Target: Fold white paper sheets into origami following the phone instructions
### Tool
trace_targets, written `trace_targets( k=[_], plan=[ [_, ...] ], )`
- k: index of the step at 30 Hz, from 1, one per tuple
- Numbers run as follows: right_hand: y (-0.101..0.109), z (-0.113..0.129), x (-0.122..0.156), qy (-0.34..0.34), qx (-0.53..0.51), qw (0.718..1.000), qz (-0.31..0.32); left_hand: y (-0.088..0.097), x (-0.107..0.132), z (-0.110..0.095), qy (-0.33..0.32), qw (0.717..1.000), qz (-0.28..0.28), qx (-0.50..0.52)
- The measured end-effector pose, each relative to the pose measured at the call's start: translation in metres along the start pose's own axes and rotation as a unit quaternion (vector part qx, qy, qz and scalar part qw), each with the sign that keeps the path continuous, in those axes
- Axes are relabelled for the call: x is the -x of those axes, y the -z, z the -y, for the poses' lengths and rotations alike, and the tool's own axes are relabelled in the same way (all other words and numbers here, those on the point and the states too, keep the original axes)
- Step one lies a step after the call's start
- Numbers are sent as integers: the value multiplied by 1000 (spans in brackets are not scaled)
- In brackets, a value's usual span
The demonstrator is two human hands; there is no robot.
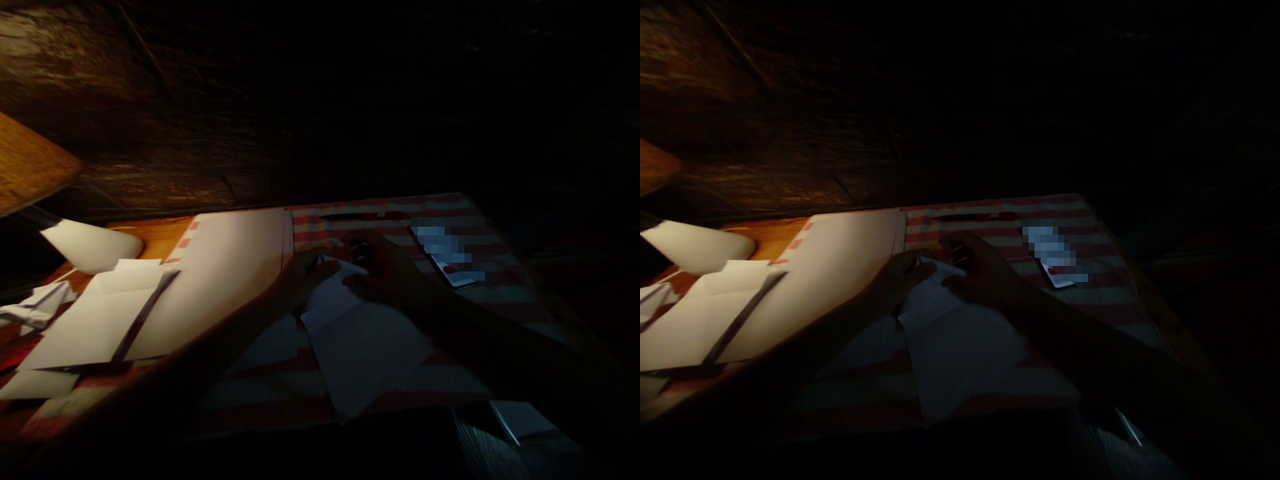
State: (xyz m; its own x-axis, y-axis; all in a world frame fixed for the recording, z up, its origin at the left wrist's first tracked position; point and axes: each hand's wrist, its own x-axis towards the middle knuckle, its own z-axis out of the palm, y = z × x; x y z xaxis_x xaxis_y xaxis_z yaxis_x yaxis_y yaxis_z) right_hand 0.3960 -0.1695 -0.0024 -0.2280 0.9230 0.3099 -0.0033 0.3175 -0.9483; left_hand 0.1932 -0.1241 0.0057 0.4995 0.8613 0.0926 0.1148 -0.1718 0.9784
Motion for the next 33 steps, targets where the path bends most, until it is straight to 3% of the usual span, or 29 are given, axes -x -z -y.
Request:
trace_targets(
  k=[7,11,15,24,33],
  plan=[
    [9,12,-2,-115,-49,992,-35,3,1,2,5,992,-124,7],
    [18,18,-2,-174,35,982,-60,8,2,0,-31,982,-185,12],
    [24,21,0,-186,90,977,-48,10,3,-1,-33,977,-208,5],
    [35,34,1,-198,30,979,-47,18,1,0,-78,957,-279,11],
    [44,18,-8,-159,63,975,-141,20,2,0,-63,952,-298,27]
  ],
)
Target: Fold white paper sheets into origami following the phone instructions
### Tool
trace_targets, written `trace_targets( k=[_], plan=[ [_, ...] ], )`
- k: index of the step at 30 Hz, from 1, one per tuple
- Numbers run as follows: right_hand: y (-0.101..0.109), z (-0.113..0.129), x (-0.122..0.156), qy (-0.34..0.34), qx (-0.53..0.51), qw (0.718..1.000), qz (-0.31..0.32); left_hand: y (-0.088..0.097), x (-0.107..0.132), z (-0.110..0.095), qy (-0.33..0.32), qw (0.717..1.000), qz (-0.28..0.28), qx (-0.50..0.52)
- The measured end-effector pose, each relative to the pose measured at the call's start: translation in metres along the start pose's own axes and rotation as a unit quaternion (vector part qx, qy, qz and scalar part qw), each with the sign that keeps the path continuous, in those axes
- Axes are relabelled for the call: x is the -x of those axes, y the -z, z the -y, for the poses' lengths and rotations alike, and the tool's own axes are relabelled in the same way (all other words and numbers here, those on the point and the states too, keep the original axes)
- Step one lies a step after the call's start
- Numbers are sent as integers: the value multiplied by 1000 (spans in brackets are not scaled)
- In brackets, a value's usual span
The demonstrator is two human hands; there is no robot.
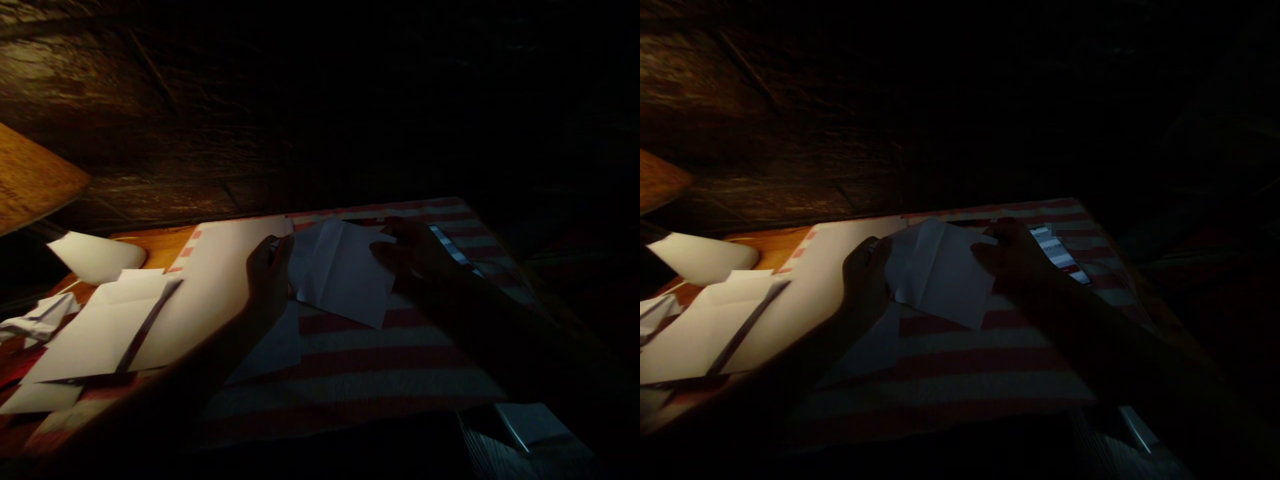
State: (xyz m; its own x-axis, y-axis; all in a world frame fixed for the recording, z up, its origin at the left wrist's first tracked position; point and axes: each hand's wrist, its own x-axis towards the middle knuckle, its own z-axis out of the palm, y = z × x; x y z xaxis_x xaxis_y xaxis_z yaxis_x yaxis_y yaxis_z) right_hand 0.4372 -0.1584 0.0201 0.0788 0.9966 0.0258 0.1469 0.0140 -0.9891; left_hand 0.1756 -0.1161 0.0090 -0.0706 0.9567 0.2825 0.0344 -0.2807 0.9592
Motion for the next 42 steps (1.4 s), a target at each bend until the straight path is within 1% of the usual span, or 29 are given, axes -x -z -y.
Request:
trace_targets(
  k=[5,10,17,21,25,30,34,42],
  plan=[
    [-2,0,-1,23,-13,999,-18,1,0,-2,-12,1000,-9,-4],
    [-4,3,1,13,-24,999,-20,2,-1,-2,-49,998,-8,-27],
    [-7,13,5,0,-46,998,-33,2,-1,2,-38,999,-6,-5],
    [-9,15,7,0,-54,998,-26,1,-1,3,-27,999,-13,21],
    [-10,15,7,9,-61,997,-40,1,-1,1,-39,999,-13,3],
    [-9,15,7,-17,-87,996,-16,2,0,0,-38,999,-10,-3],
    [-8,14,5,-9,-72,997,-27,2,-1,0,-48,999,-5,-21],
    [-10,15,5,-7,-94,995,-28,2,0,-3,-36,999,-13,-16]
  ],
)
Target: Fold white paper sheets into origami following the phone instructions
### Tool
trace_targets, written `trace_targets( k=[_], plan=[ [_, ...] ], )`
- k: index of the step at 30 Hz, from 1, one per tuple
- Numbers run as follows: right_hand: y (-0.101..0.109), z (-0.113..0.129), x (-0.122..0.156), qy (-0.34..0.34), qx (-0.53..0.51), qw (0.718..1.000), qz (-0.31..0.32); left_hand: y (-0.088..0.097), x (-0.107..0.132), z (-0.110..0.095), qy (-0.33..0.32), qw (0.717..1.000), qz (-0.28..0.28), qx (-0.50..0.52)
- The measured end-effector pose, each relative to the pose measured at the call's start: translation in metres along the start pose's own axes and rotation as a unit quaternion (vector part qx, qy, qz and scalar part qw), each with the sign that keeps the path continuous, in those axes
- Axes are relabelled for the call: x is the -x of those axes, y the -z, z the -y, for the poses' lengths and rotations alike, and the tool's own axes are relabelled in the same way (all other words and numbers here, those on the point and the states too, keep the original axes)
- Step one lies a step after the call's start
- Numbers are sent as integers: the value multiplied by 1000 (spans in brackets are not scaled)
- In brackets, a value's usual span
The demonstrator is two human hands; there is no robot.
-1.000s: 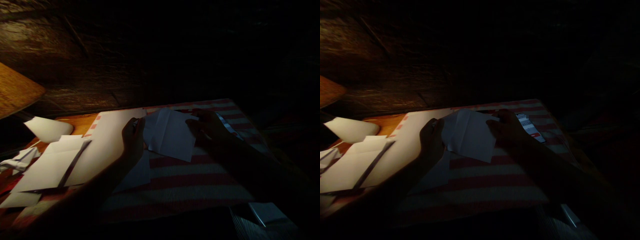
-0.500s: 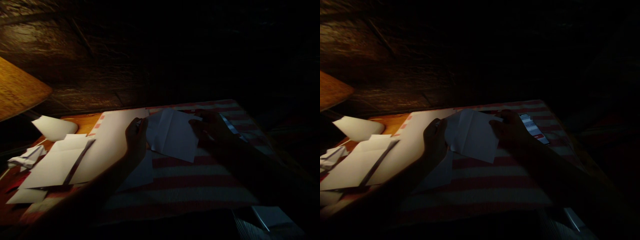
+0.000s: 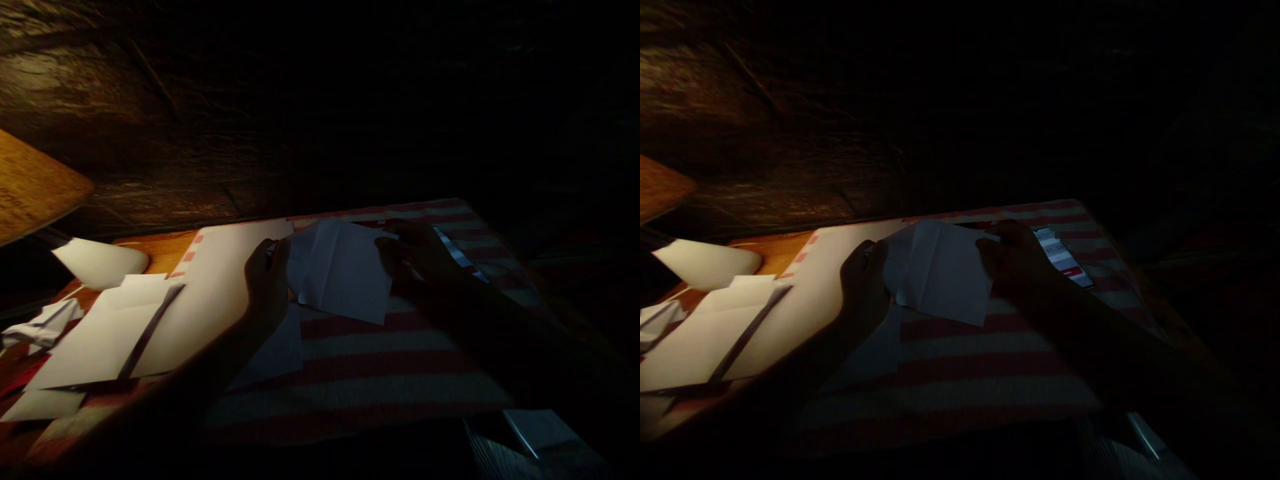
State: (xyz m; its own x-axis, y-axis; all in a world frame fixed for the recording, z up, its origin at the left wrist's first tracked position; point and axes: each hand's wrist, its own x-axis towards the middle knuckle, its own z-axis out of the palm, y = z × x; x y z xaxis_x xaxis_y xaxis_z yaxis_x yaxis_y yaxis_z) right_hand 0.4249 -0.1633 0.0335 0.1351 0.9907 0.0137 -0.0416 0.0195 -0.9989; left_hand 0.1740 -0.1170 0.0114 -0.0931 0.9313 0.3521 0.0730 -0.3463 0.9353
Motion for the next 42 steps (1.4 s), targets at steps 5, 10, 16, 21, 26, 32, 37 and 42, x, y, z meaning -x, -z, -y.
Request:
trace_targets(
  k=[5,10,16,21,26,32,37,42],
  plan=[
    [1,-1,-1,-4,7,1000,-7,1,-1,6,2,1000,-8,9],
    [2,-2,-1,-8,14,1000,-14,1,-2,8,4,1000,-5,29],
    [1,-5,0,-2,-4,1000,-20,0,-2,7,-11,1000,-3,26],
    [3,-6,-1,-2,0,1000,-9,0,-2,7,-7,1000,-4,25],
    [2,-4,0,-9,13,1000,-13,0,-2,8,-10,999,-4,33],
    [0,-5,0,-9,-12,1000,-19,1,-2,9,0,999,2,33],
    [4,-7,-3,6,17,1000,-15,1,-3,10,-6,999,6,36],
    [8,-9,-4,14,49,999,-8,1,-3,11,-3,1000,1,30]
  ],
)
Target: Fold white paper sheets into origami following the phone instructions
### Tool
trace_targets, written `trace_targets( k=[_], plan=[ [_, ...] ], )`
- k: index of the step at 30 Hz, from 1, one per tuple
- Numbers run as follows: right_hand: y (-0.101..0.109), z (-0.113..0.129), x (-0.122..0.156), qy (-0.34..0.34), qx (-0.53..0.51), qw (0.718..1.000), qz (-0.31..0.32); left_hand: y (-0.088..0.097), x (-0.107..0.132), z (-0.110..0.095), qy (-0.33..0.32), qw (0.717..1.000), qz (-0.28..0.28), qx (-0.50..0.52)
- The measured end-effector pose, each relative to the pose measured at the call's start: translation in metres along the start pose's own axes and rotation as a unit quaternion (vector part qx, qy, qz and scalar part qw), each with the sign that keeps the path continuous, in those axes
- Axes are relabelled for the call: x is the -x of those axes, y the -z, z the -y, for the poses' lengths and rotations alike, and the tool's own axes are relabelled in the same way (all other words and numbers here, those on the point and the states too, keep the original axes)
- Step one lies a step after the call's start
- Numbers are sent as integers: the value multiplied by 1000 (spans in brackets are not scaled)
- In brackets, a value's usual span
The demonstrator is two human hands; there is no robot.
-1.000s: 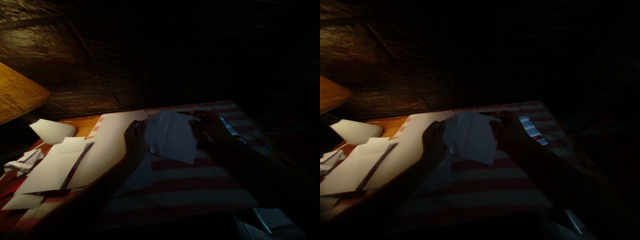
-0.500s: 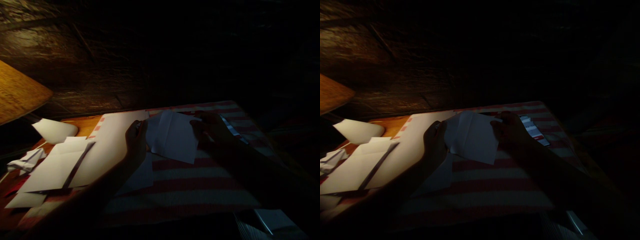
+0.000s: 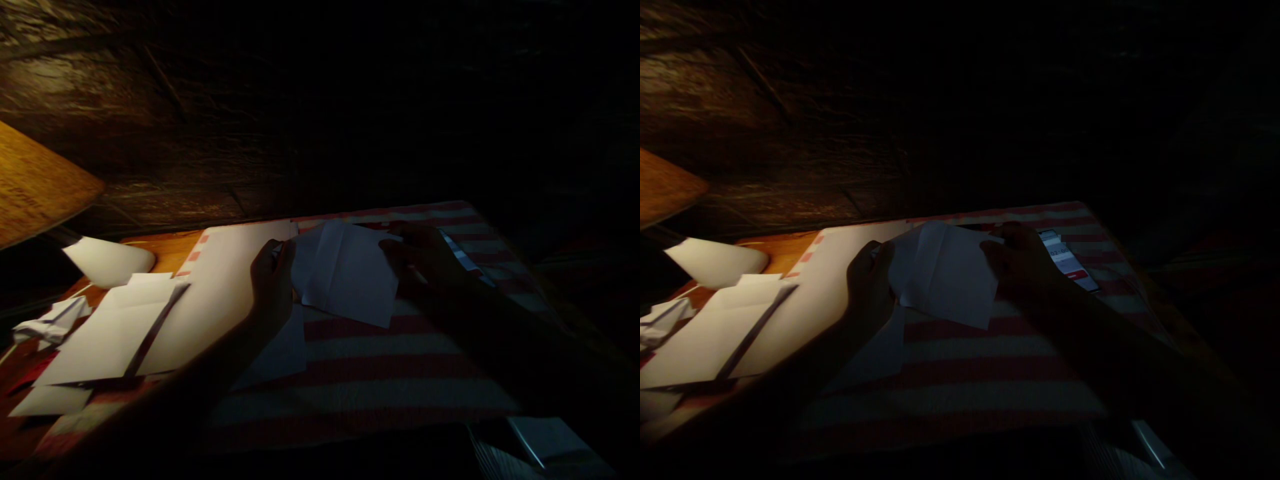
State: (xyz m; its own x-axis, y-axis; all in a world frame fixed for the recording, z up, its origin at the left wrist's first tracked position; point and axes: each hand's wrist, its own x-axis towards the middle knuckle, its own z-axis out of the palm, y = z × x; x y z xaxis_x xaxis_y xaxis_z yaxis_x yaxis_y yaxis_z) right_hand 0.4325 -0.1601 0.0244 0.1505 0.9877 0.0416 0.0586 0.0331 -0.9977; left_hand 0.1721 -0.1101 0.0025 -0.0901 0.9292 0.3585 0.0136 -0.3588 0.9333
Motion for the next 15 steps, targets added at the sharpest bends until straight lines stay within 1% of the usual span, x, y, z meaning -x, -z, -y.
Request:
trace_targets(
  k=[8,12,15],
  plan=[
    [-2,3,2,0,9,1000,-1,-1,2,-4,3,1000,-4,-14],
    [-5,4,4,-15,-32,999,-24,-1,1,-4,4,1000,-15,0],
    [-4,1,4,-13,-21,1000,-10,-1,0,-4,7,1000,-21,5]
  ],
)
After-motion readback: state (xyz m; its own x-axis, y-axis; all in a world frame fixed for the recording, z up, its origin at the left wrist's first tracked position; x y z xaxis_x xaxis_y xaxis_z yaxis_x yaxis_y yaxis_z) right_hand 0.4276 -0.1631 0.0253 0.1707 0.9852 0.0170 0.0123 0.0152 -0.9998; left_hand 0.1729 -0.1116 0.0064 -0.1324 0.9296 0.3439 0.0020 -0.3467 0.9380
